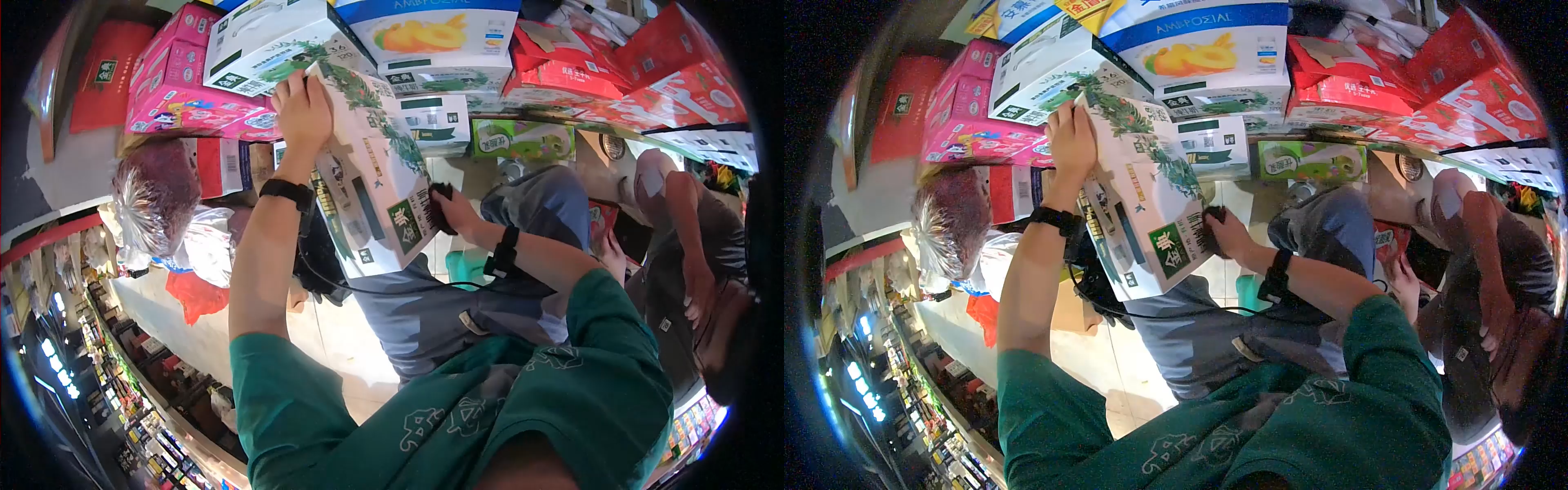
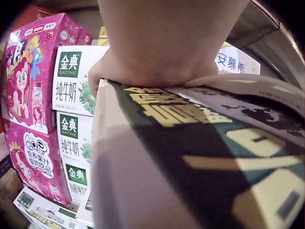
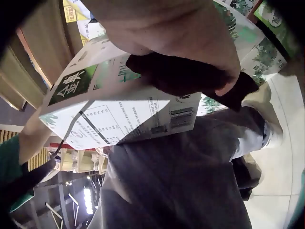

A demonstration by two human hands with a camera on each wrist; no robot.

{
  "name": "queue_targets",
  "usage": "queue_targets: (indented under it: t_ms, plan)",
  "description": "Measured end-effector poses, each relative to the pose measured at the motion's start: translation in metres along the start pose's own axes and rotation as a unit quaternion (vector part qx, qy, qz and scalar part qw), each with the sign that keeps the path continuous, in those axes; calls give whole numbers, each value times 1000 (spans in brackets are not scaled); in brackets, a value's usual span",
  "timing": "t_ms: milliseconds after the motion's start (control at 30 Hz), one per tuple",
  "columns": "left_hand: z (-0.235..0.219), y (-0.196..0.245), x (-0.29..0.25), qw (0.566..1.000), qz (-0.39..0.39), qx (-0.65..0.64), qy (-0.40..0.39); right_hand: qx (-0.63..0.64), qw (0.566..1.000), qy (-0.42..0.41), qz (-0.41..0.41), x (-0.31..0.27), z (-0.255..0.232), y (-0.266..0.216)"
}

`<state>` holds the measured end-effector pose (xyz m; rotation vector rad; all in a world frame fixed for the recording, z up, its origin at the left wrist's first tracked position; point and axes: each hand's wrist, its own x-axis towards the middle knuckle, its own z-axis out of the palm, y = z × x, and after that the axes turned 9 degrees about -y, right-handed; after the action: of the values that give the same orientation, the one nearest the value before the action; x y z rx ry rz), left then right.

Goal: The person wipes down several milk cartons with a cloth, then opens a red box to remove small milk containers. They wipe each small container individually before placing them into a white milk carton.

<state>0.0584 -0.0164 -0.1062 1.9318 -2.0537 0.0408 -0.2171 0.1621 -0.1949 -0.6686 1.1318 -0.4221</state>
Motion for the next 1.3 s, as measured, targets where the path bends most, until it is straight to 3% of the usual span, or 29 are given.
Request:
queue_targets:
  t_ms: [100, 167, 233, 333, 433, 567, 700, 867, 1000, 1033, 1067, 1100, 1133, 1167, 1233, 1300]
  plan:
    - [-1, 11, 4, 1000, -10, 0, -20, -63, 978, 46, -195, 18, 16, -16]
    - [-11, 34, 4, 999, -36, -17, -25, -98, 933, 14, -345, 28, 32, -25]
    - [-28, 64, 2, 996, -76, -50, -19, -17, 944, -37, -328, 2, 46, -58]
    - [-22, 62, 5, 998, -66, -17, -16, -39, 909, -45, -413, 11, 48, -74]
    - [-23, 67, 5, 997, -69, -13, -17, -79, 913, -63, -395, 34, 40, -113]
    - [-20, 59, 4, 999, -42, -26, -2, -21, 917, -85, -390, 69, 45, -159]
    - [7, 19, 6, 999, 38, 25, 3, -53, 922, -32, -383, 117, 37, -148]
    - [-21, 49, 4, 998, -36, -59, -4, -21, 938, -8, -346, 151, 12, -96]
    - [-2, 29, 5, 992, 78, 90, 44, -105, 946, 17, -306, 105, 8, -66]
    - [-2, 26, 6, 993, 74, 87, 38, -94, 951, 15, -294, 91, 9, -57]
    - [-4, 31, 7, 997, 49, 60, 25, -115, 932, 12, -343, 89, 6, -35]
    - [-7, 35, 9, 999, 24, 33, 13, -100, 941, 1, -323, 78, 9, -16]
    - [-16, 45, 8, 1000, -22, -16, -8, -52, 957, -19, -283, 38, 18, -30]
    - [-22, 51, 7, 995, -69, -64, -31, -36, 952, -33, -303, 22, 26, -13]
    - [1, 23, 7, 1000, 19, 12, 12, -27, 928, -57, -368, -17, 40, 16]
    - [1, 21, 4, 994, 63, 69, 53, -91, 909, -92, -396, -57, 42, -1]
